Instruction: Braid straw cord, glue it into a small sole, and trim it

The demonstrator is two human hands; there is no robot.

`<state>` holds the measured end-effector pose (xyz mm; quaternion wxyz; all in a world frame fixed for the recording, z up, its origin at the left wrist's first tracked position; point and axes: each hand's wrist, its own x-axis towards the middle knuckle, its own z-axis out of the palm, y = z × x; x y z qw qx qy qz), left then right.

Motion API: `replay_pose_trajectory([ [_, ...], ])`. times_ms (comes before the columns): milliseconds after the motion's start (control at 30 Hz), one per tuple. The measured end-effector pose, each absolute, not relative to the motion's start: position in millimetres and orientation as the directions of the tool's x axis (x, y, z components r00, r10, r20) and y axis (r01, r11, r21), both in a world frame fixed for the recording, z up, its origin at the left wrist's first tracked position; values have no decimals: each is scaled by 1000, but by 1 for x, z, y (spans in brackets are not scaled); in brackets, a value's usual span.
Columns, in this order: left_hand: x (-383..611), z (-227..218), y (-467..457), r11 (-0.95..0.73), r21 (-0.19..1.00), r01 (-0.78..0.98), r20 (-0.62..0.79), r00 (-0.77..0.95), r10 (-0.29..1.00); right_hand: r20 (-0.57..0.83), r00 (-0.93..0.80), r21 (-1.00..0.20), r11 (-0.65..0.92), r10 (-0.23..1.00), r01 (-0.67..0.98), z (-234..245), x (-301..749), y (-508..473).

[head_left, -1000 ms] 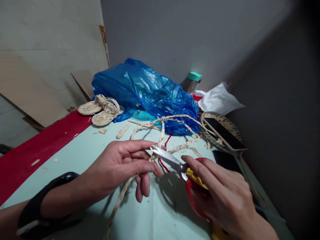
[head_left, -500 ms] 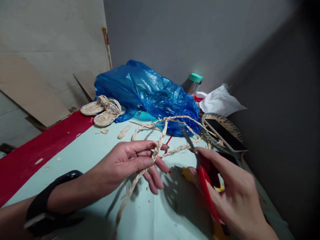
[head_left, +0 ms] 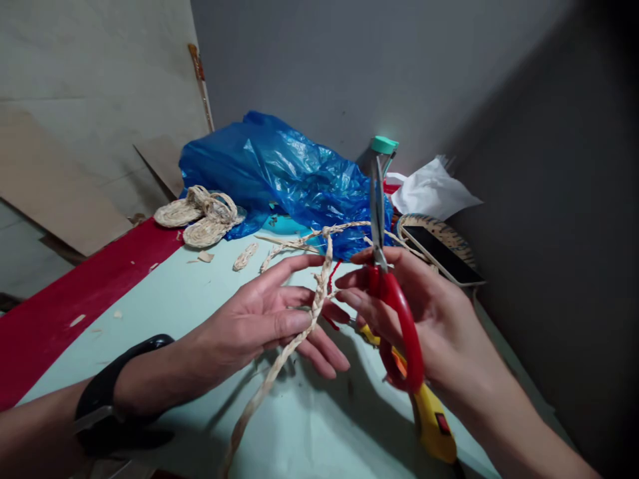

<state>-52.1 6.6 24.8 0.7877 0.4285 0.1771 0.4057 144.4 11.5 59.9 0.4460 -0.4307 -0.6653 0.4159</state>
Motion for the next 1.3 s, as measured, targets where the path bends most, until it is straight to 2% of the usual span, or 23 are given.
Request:
replay_pose_trajectory([
  [200, -52, 28, 5, 330, 835, -439, -25, 570, 821, 73, -279, -995, 91, 957, 49, 56, 124, 20],
  [267, -53, 28, 6, 343, 857, -385, -76, 563, 823, 108, -234, -992, 121, 966, 42, 55, 123, 24],
  [367, -55, 28, 7, 317, 902, -294, -121, 533, 837, 285, -64, -952, 290, 956, 94, 56, 129, 34],
  [433, -57, 29, 8, 298, 918, -262, -119, 535, 836, 338, 20, -935, 334, 941, 123, 58, 137, 42],
  [633, -62, 29, 5, 295, 927, -234, -83, 637, 766, 291, 70, -953, 283, 954, 109, 47, 157, 53],
  [800, -63, 28, 5, 324, 934, -149, -144, 673, 725, 229, 153, -973, 222, 961, 59, 32, 169, 59],
  [1067, -65, 31, 9, 378, 890, -253, -132, 651, 747, 264, 142, -961, 249, 954, 118, 29, 172, 55],
  [1200, -68, 28, 11, 358, 879, -314, -90, 628, 773, 331, 143, -926, 293, 933, 237, 29, 171, 51],
  [1300, -69, 27, 12, 339, 865, -371, -41, 620, 783, 347, 165, -922, 304, 923, 241, 31, 172, 47],
])
